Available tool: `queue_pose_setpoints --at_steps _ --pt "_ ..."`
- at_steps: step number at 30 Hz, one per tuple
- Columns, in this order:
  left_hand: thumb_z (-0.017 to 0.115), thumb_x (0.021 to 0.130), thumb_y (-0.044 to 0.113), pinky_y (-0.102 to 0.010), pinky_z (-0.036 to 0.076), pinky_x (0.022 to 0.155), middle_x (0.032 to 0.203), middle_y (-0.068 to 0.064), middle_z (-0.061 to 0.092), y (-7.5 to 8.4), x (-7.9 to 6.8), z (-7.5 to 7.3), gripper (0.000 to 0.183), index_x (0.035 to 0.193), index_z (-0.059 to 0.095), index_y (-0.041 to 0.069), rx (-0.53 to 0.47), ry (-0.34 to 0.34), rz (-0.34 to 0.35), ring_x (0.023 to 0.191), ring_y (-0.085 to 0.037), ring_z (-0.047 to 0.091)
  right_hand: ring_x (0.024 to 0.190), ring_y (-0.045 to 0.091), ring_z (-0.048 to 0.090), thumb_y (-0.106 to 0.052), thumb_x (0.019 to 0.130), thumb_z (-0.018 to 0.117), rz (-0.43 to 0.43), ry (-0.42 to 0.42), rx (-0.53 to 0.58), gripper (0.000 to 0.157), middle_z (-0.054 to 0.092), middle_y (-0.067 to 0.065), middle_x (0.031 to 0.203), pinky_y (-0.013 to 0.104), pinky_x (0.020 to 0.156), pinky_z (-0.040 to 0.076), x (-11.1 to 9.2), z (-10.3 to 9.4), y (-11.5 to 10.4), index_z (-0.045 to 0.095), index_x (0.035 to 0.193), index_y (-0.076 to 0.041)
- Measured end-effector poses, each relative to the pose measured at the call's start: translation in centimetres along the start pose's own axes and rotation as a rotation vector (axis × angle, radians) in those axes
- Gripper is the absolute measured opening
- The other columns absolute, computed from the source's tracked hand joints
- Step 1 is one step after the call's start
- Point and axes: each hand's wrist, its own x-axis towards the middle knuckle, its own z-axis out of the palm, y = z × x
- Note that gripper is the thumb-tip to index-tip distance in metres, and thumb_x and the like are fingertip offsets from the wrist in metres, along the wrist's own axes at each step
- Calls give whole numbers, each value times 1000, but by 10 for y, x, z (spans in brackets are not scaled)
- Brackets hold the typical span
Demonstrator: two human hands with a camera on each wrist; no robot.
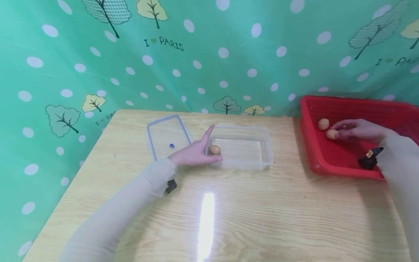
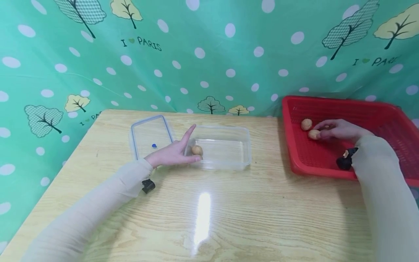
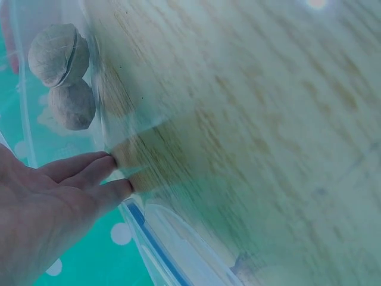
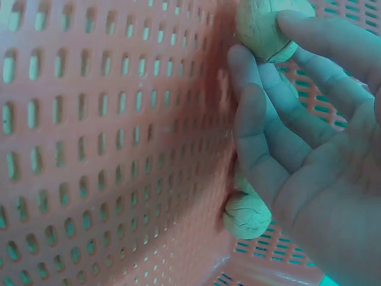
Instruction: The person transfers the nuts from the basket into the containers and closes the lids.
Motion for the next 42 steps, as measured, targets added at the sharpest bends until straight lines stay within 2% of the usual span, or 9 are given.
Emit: queue_pose_setpoints --at_steps 5,9,14,16,21,24,33,39,42 --pt "72 81 53 -40 45 92 76 -9 62 0 0 0 119 146 -27 40 -1 5 4 78 -22 61 94 19 56 -23 90 68 21 67 -45 52 59 13 113 33 73 52 0 1 -5 50 131 5" --pt "73 82 51 -41 45 92 80 -9 63 1 0 0 119 147 -26 39 -15 4 7 78 -23 61 93 22 56 -23 89 71 35 111 -51 55 60 13 112 33 72 53 0 0 -11 49 131 5" --pt "73 82 50 -40 45 91 84 -8 63 1 -1 0 119 148 -25 38 -14 12 0 77 -22 61 90 6 57 -22 91 69 20 135 -38 57 59 4 113 28 73 53 -3 -2 -19 46 136 3" --pt "72 82 51 -40 46 88 79 -9 61 2 -1 0 118 148 -25 38 -9 14 -1 73 -22 60 88 0 56 -22 92 68 19 139 -34 58 57 2 115 26 74 53 -4 -2 -22 44 138 3" --pt "71 82 53 -39 48 81 69 -10 55 2 -1 1 118 147 -26 38 -1 7 -8 63 -21 55 87 -2 56 -21 91 69 7 165 -20 57 58 -12 106 25 73 53 -8 -2 -29 44 137 3" --pt "71 83 53 -39 48 83 71 -10 57 2 -1 1 118 148 -26 37 2 8 -10 66 -21 57 87 0 59 -20 92 68 -14 179 3 52 59 -18 100 24 73 53 -11 -2 -33 47 134 3" --pt "72 82 51 -40 47 91 95 -15 64 2 -2 1 118 149 -24 35 -8 18 -7 77 -22 63 89 9 62 -31 92 66 13 200 13 54 62 -17 100 29 70 52 -19 2 -56 45 135 -7" --pt "72 82 52 -42 43 98 103 -21 64 1 0 1 118 149 -24 36 -13 17 5 88 -23 62 85 11 62 -28 93 65 5 215 87 41 64 -12 99 29 65 50 -18 7 -64 49 128 -14" --pt "73 82 52 -42 42 99 107 -21 63 1 0 1 119 149 -24 35 -9 22 9 91 -23 61 81 15 62 -25 94 65 -13 223 133 35 65 -9 98 28 62 50 -19 8 -69 52 126 -18"
